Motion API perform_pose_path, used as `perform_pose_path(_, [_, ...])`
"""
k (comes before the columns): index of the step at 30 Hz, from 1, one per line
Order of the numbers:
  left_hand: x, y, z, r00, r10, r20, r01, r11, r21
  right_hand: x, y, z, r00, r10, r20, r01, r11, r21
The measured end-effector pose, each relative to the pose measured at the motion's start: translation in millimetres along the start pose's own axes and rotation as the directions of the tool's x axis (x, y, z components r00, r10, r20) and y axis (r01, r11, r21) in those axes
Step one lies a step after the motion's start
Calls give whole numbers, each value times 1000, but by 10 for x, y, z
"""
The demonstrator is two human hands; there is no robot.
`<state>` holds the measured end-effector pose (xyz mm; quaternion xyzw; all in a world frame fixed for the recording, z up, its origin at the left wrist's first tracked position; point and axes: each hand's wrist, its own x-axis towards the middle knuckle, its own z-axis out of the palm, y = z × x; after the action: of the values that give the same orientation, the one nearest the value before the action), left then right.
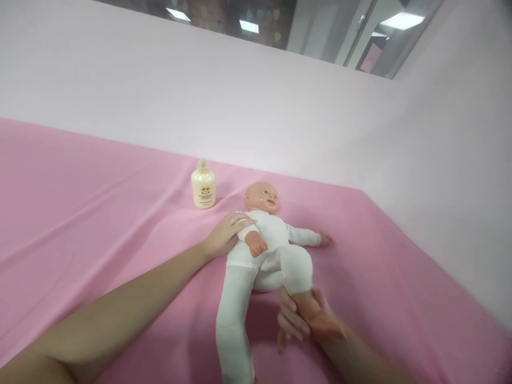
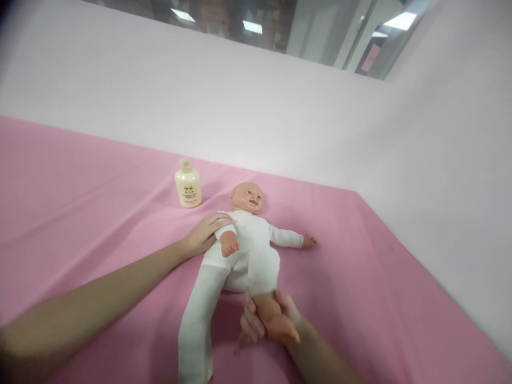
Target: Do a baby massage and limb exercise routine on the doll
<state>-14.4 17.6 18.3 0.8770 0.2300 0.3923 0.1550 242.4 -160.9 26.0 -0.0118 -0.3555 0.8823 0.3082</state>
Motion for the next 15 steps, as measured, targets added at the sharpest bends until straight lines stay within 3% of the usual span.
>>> perform_pose_path(2, [-7,-3,1,1000,-10,-5,10,1000,-6,51,70,40,959,-41,-281,54,998,40])
perform_pose_path(4, [-19,-15,8,999,-32,-7,32,999,-27,89,107,61,927,4,-376,7,1000,28])
perform_pose_path(11, [-31,-82,41,982,-176,-72,159,967,-198,30,160,-48,982,11,-189,-15,1000,-21])
perform_pose_path(13, [-32,-111,63,957,-274,-98,232,923,-308,-3,230,-101,992,51,-113,-52,999,-4])
perform_pose_path(15, [-37,-151,89,905,-412,-106,328,835,-442,-7,301,-152,994,109,6,-109,994,13])
